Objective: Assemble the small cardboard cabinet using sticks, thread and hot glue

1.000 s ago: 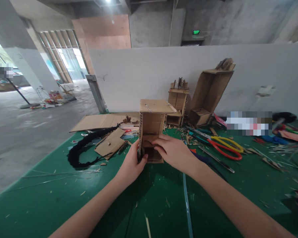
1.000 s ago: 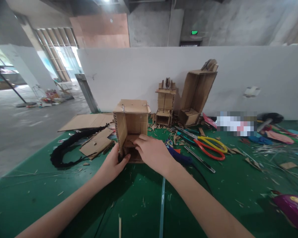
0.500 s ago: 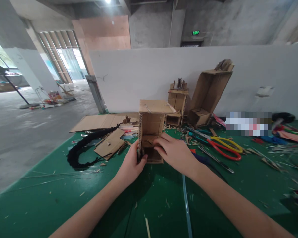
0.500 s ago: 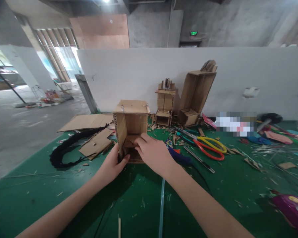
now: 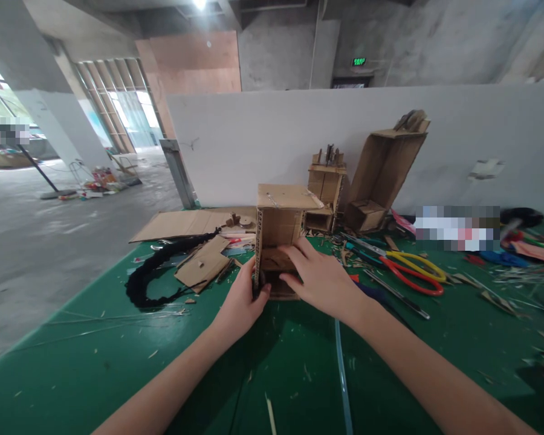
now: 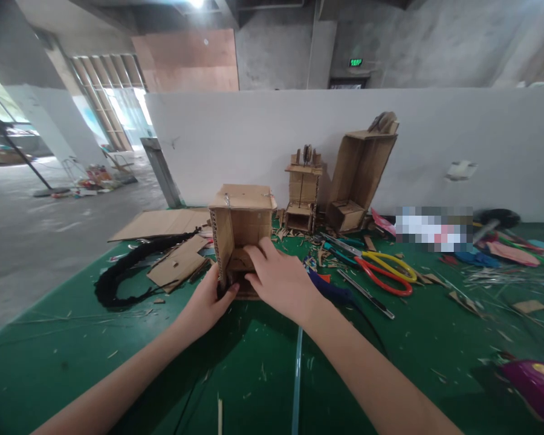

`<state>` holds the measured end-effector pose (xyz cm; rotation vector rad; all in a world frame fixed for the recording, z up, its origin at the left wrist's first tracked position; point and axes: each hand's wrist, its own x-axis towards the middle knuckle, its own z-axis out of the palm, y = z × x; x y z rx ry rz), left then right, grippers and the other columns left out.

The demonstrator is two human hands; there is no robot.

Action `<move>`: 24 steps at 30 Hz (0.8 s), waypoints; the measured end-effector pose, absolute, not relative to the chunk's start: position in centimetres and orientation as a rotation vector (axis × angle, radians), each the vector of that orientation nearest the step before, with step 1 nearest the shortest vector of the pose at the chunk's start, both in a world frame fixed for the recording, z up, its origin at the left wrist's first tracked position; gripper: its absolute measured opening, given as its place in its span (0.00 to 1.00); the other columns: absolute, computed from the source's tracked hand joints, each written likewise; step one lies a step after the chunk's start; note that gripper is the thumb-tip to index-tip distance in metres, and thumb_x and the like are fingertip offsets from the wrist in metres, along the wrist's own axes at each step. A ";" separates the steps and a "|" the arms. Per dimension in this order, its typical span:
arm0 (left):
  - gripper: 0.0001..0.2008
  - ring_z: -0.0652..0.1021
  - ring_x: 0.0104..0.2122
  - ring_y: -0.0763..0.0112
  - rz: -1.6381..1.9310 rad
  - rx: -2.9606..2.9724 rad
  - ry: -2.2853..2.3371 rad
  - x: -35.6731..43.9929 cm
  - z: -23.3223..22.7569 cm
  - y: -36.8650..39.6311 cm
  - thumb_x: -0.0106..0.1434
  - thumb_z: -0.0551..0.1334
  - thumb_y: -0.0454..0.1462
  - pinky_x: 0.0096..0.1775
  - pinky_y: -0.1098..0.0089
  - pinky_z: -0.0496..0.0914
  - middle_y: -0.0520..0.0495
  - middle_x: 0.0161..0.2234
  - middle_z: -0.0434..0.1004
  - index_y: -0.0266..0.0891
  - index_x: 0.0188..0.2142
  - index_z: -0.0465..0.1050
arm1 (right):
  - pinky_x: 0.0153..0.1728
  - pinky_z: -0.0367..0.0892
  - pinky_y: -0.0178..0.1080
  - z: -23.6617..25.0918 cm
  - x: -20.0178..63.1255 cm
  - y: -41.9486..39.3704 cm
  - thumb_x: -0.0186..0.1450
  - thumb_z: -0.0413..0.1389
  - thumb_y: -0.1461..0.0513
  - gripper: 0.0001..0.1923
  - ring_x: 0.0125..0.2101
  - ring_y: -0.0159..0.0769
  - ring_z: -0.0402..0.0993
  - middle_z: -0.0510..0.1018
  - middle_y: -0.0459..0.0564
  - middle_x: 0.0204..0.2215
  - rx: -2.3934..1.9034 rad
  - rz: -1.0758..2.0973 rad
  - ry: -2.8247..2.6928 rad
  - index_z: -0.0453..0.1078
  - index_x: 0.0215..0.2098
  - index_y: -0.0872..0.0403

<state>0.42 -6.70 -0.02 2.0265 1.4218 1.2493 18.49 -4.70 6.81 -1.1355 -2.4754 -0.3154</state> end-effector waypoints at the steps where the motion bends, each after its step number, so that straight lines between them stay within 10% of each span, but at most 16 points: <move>1: 0.23 0.68 0.53 0.58 1.251 2.027 1.416 0.4 -0.1 -6.6 0.62 0.55 0.36 0.54 0.55 0.63 0.38 0.53 0.66 0.37 0.56 0.56 | 0.21 0.61 0.38 6.9 18.4 -4.6 0.64 0.51 0.57 0.20 0.31 0.38 0.72 0.67 0.55 0.47 -1.138 -0.308 -2.496 0.61 0.53 0.53; 24: 0.24 0.68 0.53 0.57 1.220 2.060 1.482 0.3 -0.1 -6.7 0.61 0.55 0.35 0.53 0.56 0.64 0.38 0.51 0.67 0.37 0.57 0.56 | 0.24 0.63 0.37 7.9 17.8 -4.1 0.63 0.54 0.60 0.12 0.31 0.35 0.72 0.69 0.50 0.44 -1.223 -0.043 -2.600 0.72 0.45 0.49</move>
